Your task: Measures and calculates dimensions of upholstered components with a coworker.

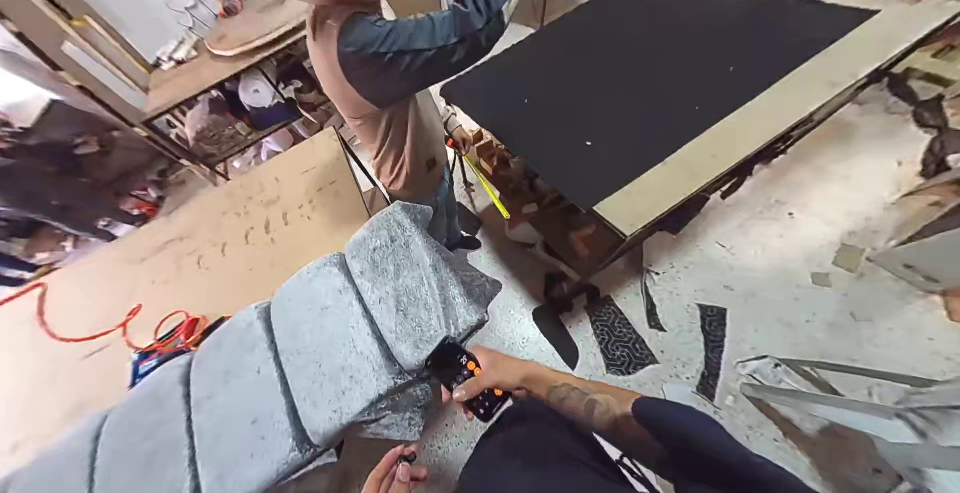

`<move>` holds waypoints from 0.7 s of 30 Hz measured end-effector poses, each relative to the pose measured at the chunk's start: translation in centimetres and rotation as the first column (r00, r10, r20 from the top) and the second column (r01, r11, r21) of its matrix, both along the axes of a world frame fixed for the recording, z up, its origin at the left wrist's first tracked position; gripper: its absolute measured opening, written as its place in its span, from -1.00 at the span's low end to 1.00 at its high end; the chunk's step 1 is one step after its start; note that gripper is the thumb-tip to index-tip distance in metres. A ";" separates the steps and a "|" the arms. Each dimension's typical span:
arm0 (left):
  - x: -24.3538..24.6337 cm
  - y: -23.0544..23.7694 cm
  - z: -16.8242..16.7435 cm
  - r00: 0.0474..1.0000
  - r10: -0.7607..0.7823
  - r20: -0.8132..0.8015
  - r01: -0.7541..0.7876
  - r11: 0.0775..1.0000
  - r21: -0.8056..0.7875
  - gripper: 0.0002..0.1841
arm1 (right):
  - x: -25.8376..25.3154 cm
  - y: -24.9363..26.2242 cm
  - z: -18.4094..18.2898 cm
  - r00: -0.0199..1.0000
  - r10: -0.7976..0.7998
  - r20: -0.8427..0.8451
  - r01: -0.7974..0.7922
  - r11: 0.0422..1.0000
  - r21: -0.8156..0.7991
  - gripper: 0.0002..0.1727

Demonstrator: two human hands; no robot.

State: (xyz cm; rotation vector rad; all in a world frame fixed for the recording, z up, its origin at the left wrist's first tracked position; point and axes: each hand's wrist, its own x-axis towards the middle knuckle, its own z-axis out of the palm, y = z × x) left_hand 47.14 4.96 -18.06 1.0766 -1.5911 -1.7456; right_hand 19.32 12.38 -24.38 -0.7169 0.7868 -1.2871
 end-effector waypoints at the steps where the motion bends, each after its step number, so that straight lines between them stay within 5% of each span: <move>1: -1.2 -0.1 0.2 1.000 -0.003 0.024 0.004 1.000 -0.025 -0.71 | -1.5 0.2 0.1 0.999 -0.034 -0.019 0.034 0.999 -0.009 -0.56; 10: -9.1 -2.0 -0.1 0.953 -0.286 0.104 0.296 0.949 -0.110 -0.72 | -10.0 6.1 -0.3 0.917 -0.398 -0.001 0.397 0.916 -0.054 -0.53; 15: -12.2 -3.2 0.1 0.898 -0.422 0.124 0.429 0.902 -0.038 -0.71 | -8.4 9.7 -1.7 0.851 -0.524 0.007 0.524 0.851 0.043 -0.49; 21: -14.3 -6.0 0.4 0.812 -0.582 0.050 0.582 0.800 -0.144 -0.72 | -3.5 10.9 -0.8 0.815 -0.579 0.025 0.578 0.815 0.037 -0.49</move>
